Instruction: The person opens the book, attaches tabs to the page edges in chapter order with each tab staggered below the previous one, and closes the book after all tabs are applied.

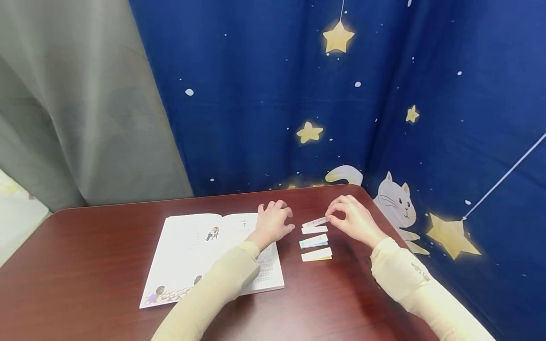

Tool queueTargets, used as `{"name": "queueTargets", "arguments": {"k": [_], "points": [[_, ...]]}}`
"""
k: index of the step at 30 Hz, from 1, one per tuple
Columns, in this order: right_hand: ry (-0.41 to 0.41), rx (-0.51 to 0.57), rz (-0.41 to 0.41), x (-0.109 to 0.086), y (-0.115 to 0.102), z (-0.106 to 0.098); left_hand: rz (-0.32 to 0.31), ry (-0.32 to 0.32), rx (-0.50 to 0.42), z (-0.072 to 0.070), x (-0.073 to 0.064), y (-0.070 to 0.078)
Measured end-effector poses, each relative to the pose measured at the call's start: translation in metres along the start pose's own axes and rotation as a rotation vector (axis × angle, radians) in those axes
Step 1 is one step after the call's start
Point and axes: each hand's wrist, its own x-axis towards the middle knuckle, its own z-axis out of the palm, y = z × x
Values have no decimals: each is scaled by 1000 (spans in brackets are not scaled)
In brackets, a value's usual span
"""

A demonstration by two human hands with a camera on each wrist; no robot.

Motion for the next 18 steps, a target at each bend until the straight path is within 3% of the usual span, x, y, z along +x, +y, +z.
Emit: {"name": "queueTargets", "arguments": {"k": [9,18], "points": [[-18,61,7,15,-19,16,42,154,-12,-31,-45,-47],[-55,114,86,33,-41,44,-3,173,9,-47,-73,-82]]}}
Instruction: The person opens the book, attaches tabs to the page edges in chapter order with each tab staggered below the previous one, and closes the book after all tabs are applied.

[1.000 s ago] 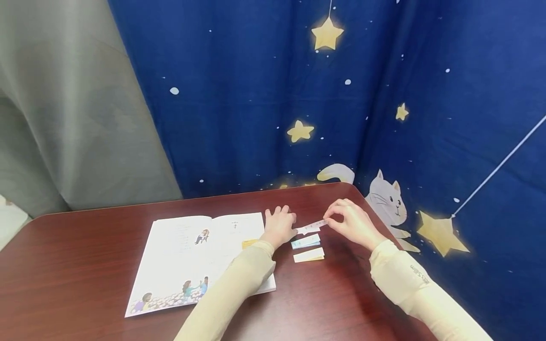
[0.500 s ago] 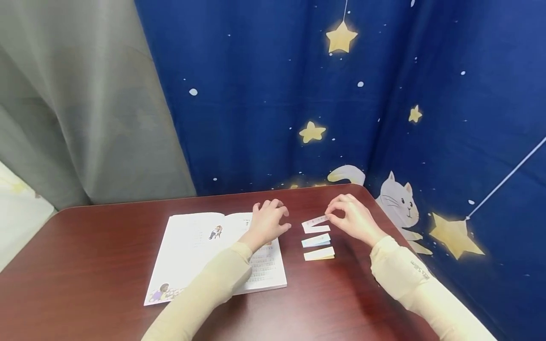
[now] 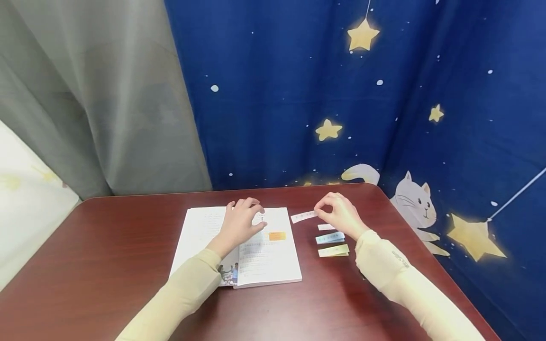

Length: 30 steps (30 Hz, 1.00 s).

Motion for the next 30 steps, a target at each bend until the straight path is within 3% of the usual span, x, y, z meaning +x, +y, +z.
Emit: {"name": "queueTargets", "arguments": {"k": [11,22,30], "points": [[-56,-1,133,10,-5,24,-21,-42,-40,8,3,6],[-93,-20,183,16,-3,38,-9,-75,-10,16,8,8],[-133,4,317,25,-5,42,-21,-122,3,22,16,10]]}}
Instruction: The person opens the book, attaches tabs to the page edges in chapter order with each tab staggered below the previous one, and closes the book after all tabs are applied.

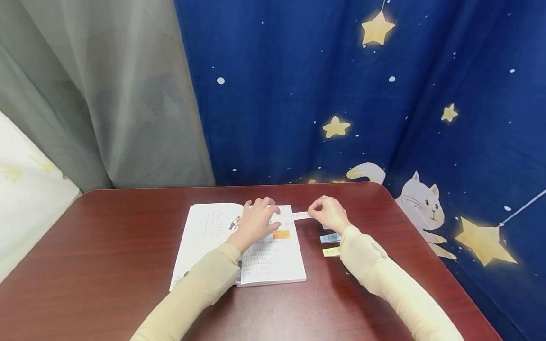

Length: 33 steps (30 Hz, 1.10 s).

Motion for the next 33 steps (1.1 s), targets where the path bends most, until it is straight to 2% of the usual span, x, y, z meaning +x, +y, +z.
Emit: {"name": "queueTargets", "arguments": {"k": [4,12,22,33], "points": [[-36,-5,48,3,2,1,7,-10,7,5,4,3],[-114,0,106,6,11,2,32,-71,53,16,5,6],[-173,-2,130,6,13,0,60,-129,89,24,5,13],[-184,9,150,5,13,1,92,-95,125,32,2,17]]}}
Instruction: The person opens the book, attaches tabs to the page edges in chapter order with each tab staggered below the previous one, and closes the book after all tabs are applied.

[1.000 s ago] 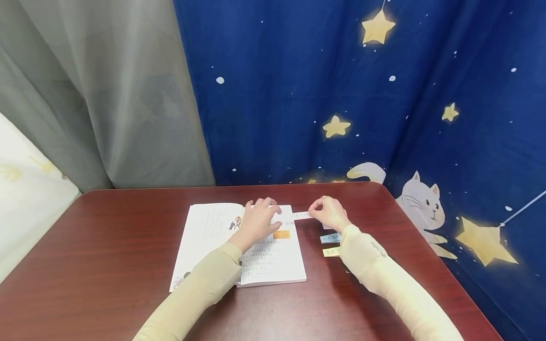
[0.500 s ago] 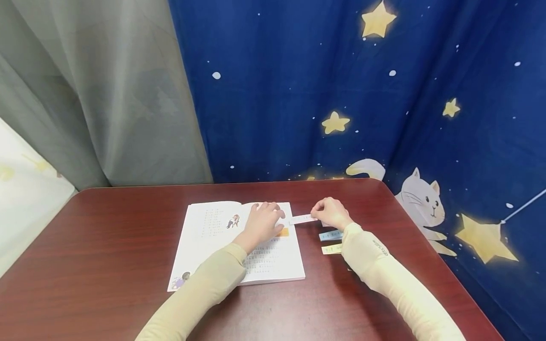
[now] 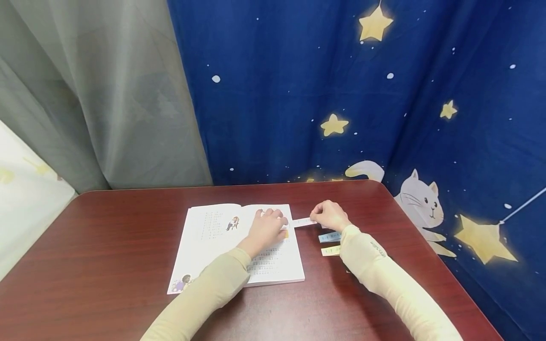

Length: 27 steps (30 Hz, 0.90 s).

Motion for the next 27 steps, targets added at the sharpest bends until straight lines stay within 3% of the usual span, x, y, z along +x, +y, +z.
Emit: {"name": "queueTargets", "arguments": {"k": [27], "points": [[8,-11,8,-1,5,4,20,6,21,4,-2,6]]}}
